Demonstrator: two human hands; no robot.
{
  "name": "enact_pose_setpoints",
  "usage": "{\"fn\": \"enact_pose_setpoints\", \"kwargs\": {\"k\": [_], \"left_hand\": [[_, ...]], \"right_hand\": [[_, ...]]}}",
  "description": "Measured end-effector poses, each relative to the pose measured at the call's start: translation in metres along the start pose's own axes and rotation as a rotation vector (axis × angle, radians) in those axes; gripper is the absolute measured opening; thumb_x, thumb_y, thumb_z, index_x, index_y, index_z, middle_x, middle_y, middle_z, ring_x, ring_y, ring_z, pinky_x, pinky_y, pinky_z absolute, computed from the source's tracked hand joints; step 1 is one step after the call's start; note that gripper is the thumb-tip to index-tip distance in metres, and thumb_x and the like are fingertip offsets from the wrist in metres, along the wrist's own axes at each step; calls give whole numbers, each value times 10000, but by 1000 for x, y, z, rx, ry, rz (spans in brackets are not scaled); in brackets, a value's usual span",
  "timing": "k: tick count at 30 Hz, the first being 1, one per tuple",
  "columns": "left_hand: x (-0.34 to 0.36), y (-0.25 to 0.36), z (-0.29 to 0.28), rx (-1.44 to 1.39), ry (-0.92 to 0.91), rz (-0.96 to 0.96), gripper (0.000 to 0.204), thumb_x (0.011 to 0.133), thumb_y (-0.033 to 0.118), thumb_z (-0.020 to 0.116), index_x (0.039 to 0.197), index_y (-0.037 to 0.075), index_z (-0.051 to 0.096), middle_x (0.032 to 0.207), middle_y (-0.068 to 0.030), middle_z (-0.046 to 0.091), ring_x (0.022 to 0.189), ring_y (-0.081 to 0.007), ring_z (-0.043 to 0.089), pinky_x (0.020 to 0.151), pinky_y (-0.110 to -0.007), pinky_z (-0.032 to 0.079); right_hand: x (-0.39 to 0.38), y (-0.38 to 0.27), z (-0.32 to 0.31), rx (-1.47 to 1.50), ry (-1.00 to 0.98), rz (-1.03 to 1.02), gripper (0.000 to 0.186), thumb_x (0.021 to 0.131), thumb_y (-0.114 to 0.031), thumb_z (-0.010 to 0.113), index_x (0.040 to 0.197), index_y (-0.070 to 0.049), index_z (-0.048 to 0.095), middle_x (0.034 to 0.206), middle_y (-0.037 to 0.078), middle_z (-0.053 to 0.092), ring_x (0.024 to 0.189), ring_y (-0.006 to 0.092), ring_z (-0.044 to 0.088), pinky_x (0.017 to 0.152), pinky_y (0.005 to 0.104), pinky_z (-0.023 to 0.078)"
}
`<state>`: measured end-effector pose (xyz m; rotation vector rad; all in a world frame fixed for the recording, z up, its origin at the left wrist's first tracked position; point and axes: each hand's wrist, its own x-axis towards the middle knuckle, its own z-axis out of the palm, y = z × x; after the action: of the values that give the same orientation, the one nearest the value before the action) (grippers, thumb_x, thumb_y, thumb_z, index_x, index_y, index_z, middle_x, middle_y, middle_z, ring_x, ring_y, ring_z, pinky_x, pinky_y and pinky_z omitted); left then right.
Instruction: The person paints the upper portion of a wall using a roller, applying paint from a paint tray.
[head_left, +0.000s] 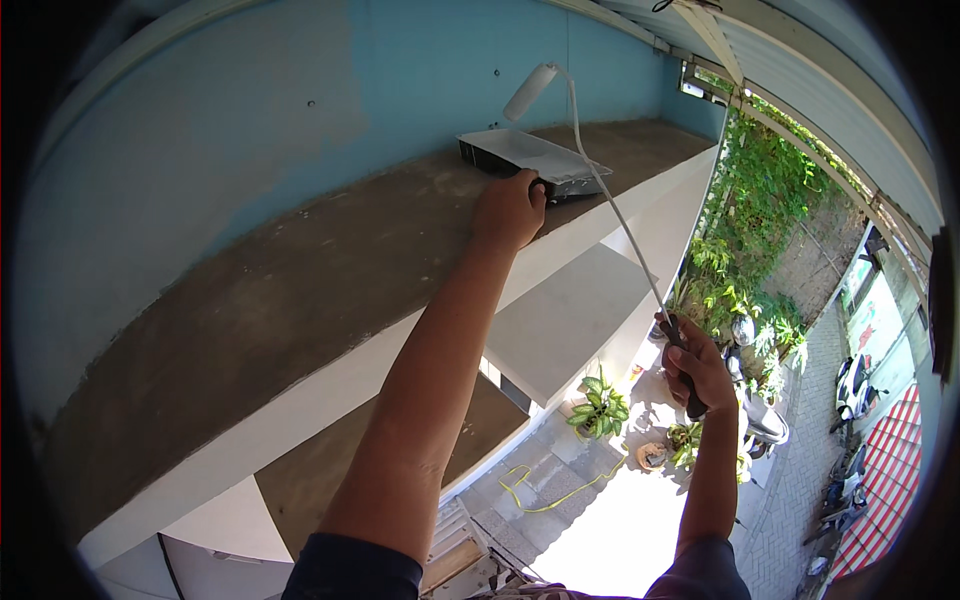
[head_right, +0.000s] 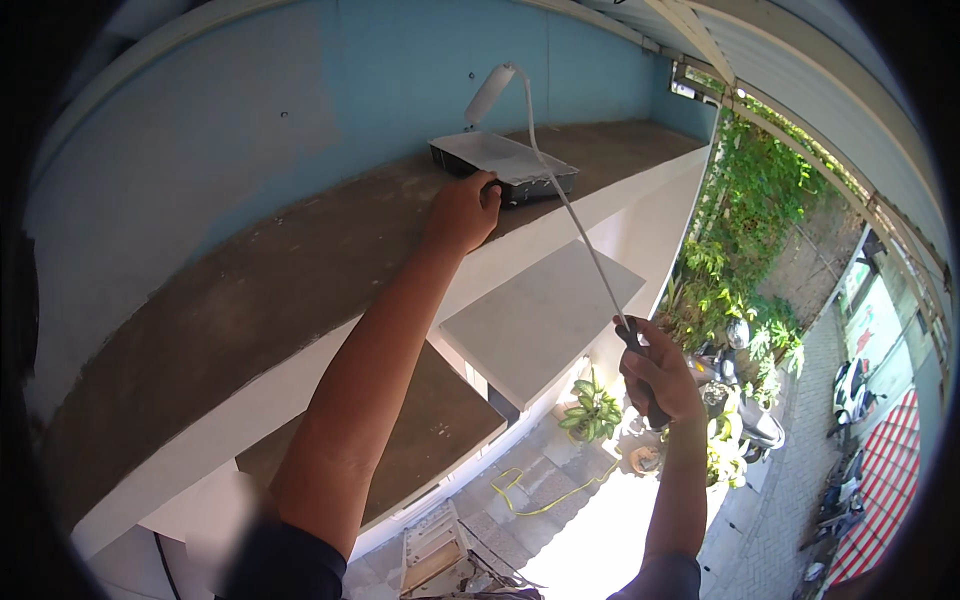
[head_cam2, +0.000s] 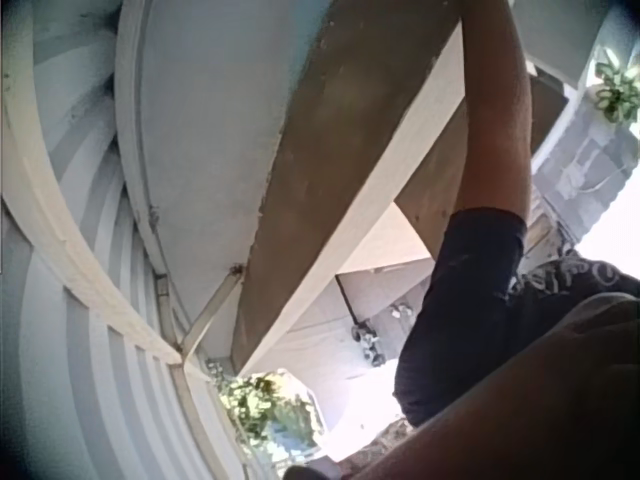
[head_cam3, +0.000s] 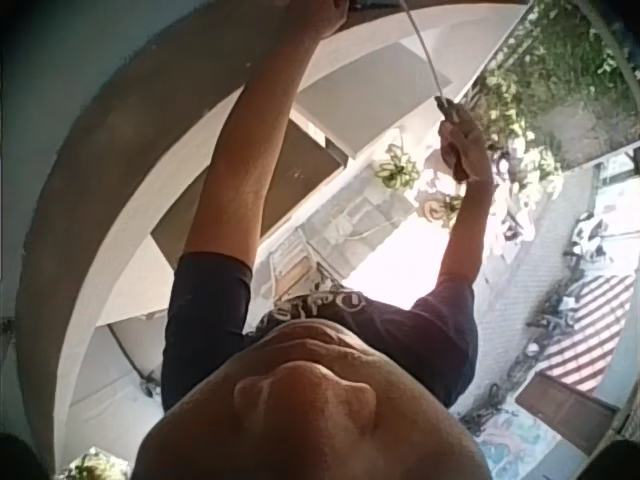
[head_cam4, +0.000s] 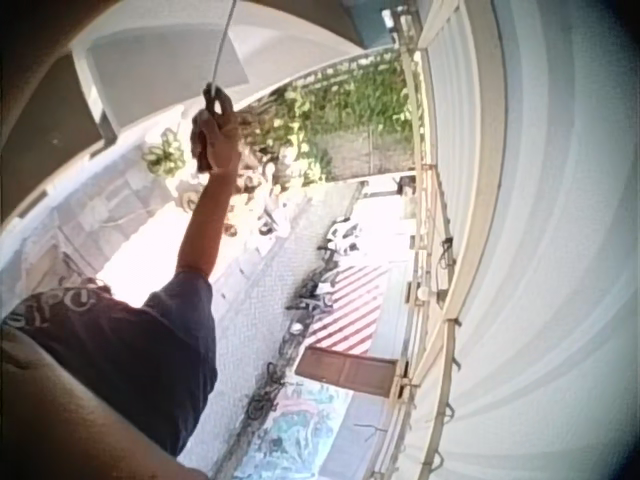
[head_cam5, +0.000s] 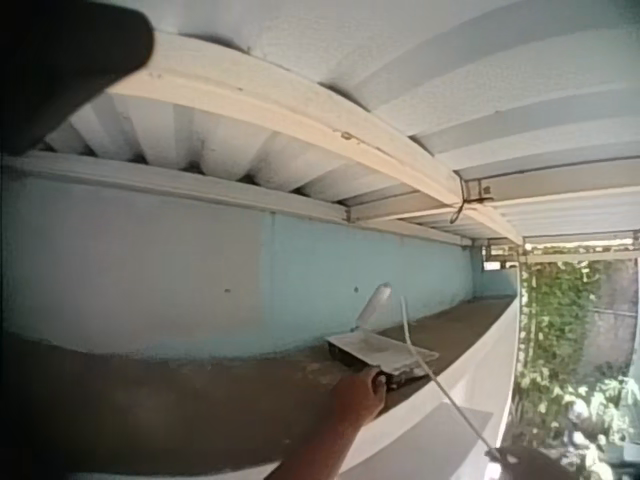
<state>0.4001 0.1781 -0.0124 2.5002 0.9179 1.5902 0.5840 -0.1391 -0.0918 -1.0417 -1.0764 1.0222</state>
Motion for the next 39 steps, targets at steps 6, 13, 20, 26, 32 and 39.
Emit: {"fn": "enact_pose_setpoints", "kwargs": {"k": [6,13,20,26,32,39], "left_hand": [[-3,-4,1,-90,-42,-41,360,917,255,655,1234,90,699,829,-166,722,817,-362,704,764,-472,544],[-7,-3,-12,-71,-71,-30,408,901,261,674,1259,67,682,906,-207,711,841,-378,686,765,-469,546],[-7,2,-13,-83,-132,-69,424,918,251,622,1274,23,645,955,-243,670,929,-418,663,846,-501,541],[-7,7,-14,-124,-54,-47,381,923,216,605,1228,-7,655,953,-254,670,910,-438,659,842,-507,534],[-4,6,-8,-253,50,-36,290,916,191,602,1099,-18,687,945,-262,665,904,-435,659,817,-511,531],[-24,9,-47,65,-121,-245,212,903,174,623,865,-29,673,953,-251,684,889,-428,666,818,-513,532]], "right_hand": [[15,57,41,503,-211,-71,482,1004,-228,625,1372,6,420,663,22,462,341,65,363,275,217,297],[34,76,85,474,-255,-19,587,1017,-270,602,1440,84,400,744,31,473,450,75,410,341,222,351],[28,78,98,291,-167,16,590,941,-264,701,1365,73,468,718,-13,427,462,65,394,364,237,306],[27,72,110,92,-66,81,410,1058,-260,533,1380,-9,495,675,-24,441,469,64,410,394,230,332],[22,67,112,-147,50,80,373,1112,-309,393,1362,-66,527,627,-34,421,454,59,393,392,228,325],[51,31,67,-446,106,-100,286,1090,-274,477,1187,-37,605,572,-80,338,461,11,330,399,224,251]]}}
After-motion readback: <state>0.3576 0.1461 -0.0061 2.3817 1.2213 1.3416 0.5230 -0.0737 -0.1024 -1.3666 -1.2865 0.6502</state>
